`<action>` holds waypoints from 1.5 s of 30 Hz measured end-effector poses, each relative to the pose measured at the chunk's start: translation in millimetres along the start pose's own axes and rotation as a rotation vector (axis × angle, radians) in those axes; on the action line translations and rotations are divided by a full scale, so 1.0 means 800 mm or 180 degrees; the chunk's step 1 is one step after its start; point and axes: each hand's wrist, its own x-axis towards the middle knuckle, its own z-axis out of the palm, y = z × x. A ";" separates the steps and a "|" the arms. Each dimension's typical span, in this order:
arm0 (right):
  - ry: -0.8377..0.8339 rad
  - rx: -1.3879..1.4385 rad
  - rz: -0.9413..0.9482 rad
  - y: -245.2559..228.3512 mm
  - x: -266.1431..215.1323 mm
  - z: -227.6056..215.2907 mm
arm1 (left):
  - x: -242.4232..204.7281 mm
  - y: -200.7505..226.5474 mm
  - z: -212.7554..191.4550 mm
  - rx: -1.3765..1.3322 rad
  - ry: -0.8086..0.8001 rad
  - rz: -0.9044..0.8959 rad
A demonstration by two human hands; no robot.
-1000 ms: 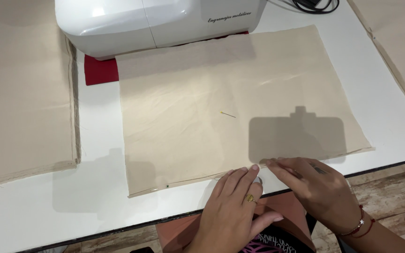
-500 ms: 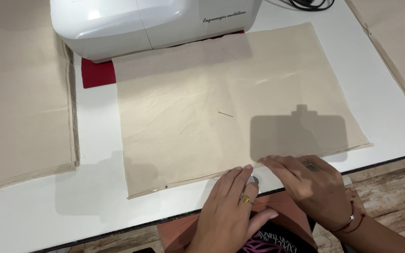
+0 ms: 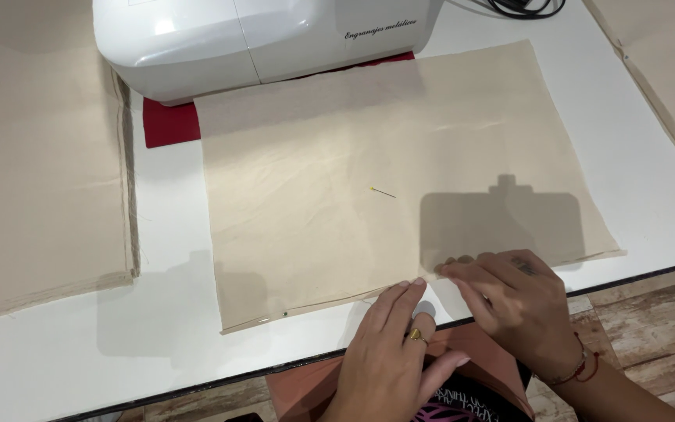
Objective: Folding the edge of a fabric piece and securing the fold with pins in preparation for sewing.
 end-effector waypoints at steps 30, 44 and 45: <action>-0.0633 0.0602 0.0062 0.021 -0.034 0.004 | -0.001 -0.020 -0.047 0.0095 -0.0310 -0.0430; -0.1097 0.1738 0.0990 0.019 -0.017 0.028 | -0.059 -0.084 -0.158 0.1221 -0.0054 -0.1708; -0.1101 0.1746 0.0976 0.019 -0.018 0.029 | -0.056 -0.081 -0.156 0.1226 -0.0047 -0.1721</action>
